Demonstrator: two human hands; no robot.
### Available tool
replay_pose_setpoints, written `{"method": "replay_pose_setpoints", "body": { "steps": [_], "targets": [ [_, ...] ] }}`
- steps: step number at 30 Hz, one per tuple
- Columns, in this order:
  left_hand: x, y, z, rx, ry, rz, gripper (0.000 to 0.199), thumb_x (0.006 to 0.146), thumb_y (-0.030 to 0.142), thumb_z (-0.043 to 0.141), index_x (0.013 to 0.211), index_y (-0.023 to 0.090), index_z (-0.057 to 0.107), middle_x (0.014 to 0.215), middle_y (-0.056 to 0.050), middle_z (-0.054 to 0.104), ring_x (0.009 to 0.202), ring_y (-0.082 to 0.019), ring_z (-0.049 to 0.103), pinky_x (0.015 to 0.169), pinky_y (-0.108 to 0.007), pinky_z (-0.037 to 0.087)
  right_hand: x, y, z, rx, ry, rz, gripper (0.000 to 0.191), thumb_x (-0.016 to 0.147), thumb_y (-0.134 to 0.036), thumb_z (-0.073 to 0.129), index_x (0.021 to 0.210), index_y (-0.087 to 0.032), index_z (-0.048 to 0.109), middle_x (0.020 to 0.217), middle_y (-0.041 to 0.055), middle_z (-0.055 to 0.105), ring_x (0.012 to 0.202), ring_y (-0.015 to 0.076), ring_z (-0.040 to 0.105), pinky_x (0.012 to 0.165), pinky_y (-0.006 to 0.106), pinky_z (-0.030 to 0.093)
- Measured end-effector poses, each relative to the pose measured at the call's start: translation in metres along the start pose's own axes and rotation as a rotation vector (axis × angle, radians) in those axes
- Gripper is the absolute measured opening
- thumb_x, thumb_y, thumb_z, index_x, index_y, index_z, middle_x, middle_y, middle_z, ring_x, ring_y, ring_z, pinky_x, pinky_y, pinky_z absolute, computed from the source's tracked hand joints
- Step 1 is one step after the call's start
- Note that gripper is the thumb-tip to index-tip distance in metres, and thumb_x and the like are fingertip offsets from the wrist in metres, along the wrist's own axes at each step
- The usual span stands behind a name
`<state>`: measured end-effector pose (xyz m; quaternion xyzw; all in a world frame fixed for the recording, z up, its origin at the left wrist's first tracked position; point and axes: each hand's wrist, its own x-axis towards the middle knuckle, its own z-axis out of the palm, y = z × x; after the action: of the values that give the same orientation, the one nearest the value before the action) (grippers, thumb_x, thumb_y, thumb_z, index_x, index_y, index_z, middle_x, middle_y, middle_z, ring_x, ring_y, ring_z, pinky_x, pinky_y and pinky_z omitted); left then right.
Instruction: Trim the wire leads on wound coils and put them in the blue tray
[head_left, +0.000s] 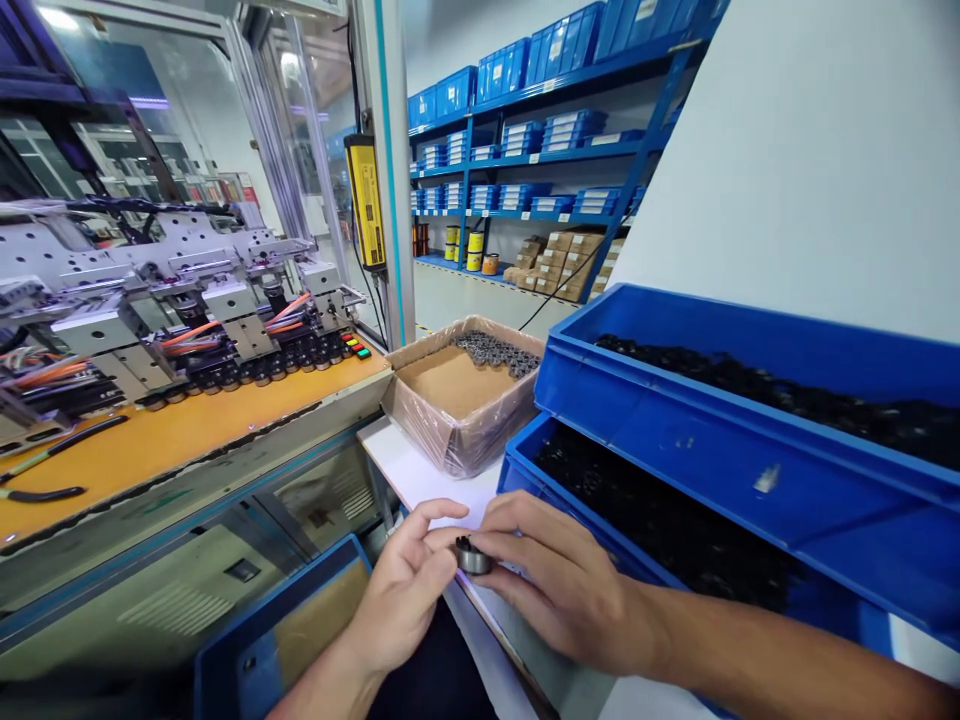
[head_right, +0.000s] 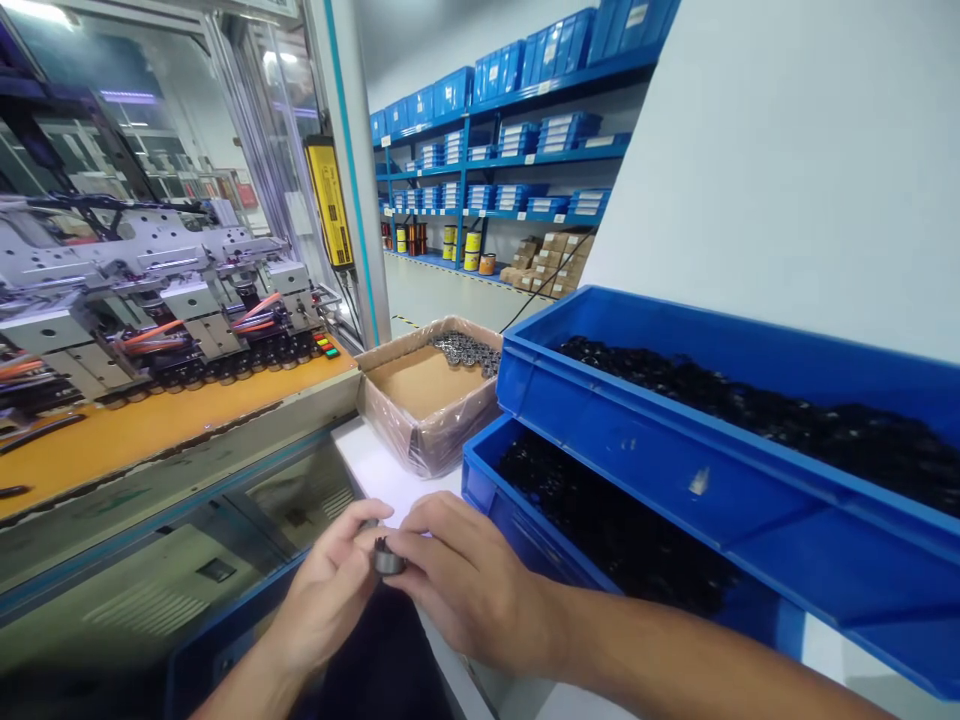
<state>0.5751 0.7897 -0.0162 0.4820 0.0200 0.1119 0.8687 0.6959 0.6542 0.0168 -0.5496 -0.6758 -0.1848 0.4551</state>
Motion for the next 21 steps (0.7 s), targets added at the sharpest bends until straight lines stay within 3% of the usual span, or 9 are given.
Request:
{"method": "replay_pose_setpoints", "body": {
  "steps": [3, 6, 9, 11, 13, 17, 21],
  "targets": [
    [-0.003, 0.002, 0.000, 0.205, 0.004, 0.067, 0.033, 0.083, 0.041, 0.075, 0.107, 0.021, 0.064, 0.089, -0.003, 0.067, 0.079, -0.012, 0.057, 0.076, -0.024, 0.043, -0.002, -0.002, 0.002, -0.012, -0.002, 0.004, 0.016, 0.095, -0.010, 0.054, 0.108, -0.009, 0.062, 0.087, 0.0092, 0.063, 0.083, 0.0179, 0.062, 0.072, 0.032, 0.059],
    [-0.005, 0.006, 0.001, 0.340, 0.076, 0.062, 0.031, 0.078, 0.040, 0.078, 0.095, 0.017, 0.064, 0.076, -0.001, 0.062, 0.072, -0.012, 0.055, 0.069, -0.023, 0.044, -0.003, -0.001, 0.004, -0.043, -0.057, 0.013, 0.013, 0.096, -0.012, 0.053, 0.105, -0.010, 0.062, 0.090, 0.0093, 0.065, 0.085, 0.0178, 0.064, 0.075, 0.031, 0.060],
    [0.002, 0.027, -0.009, 0.767, 0.191, 0.143, 0.025, 0.080, 0.036, 0.073, 0.094, 0.016, 0.069, 0.076, -0.004, 0.068, 0.069, -0.015, 0.061, 0.067, -0.025, 0.049, -0.006, 0.013, -0.001, -0.171, -0.106, -0.007, 0.021, 0.097, -0.025, 0.058, 0.112, -0.011, 0.062, 0.100, 0.0117, 0.068, 0.094, 0.0197, 0.067, 0.082, 0.030, 0.060],
    [0.011, 0.057, -0.031, 1.101, 0.335, 0.203, 0.015, 0.080, 0.028, 0.071, 0.091, 0.017, 0.073, 0.086, -0.007, 0.075, 0.078, -0.018, 0.067, 0.075, -0.029, 0.053, -0.009, 0.031, -0.010, -0.267, -0.094, -0.037, 0.028, 0.096, -0.034, 0.060, 0.114, -0.013, 0.064, 0.104, 0.0118, 0.069, 0.094, 0.0210, 0.069, 0.082, 0.030, 0.060],
    [0.021, 0.097, -0.063, 1.246, 0.496, 0.222, 0.009, 0.081, 0.023, 0.070, 0.088, 0.018, 0.074, 0.094, -0.007, 0.076, 0.089, -0.021, 0.069, 0.086, -0.034, 0.053, -0.015, 0.054, -0.021, -0.329, -0.077, -0.024, 0.029, 0.096, -0.041, 0.059, 0.110, -0.017, 0.066, 0.101, 0.0101, 0.071, 0.089, 0.0218, 0.071, 0.079, 0.031, 0.061],
    [0.041, 0.173, -0.138, 1.484, 0.820, 0.109, 0.015, 0.086, 0.028, 0.069, 0.089, 0.014, 0.069, 0.100, -0.008, 0.072, 0.096, -0.021, 0.066, 0.092, -0.043, 0.051, -0.040, 0.104, -0.038, -0.394, -0.074, 0.158, 0.041, 0.095, -0.056, 0.052, 0.095, -0.020, 0.071, 0.094, 0.0082, 0.073, 0.081, 0.0243, 0.073, 0.073, 0.035, 0.062],
    [0.053, 0.206, -0.183, 1.621, 0.984, -0.058, 0.023, 0.092, 0.035, 0.064, 0.097, 0.013, 0.067, 0.103, -0.006, 0.070, 0.096, -0.020, 0.067, 0.090, -0.044, 0.054, -0.070, 0.143, -0.050, -0.385, -0.178, 0.359, 0.060, 0.091, -0.071, 0.044, 0.084, -0.020, 0.074, 0.083, 0.0081, 0.075, 0.075, 0.0261, 0.074, 0.066, 0.035, 0.063]
  ]
}}
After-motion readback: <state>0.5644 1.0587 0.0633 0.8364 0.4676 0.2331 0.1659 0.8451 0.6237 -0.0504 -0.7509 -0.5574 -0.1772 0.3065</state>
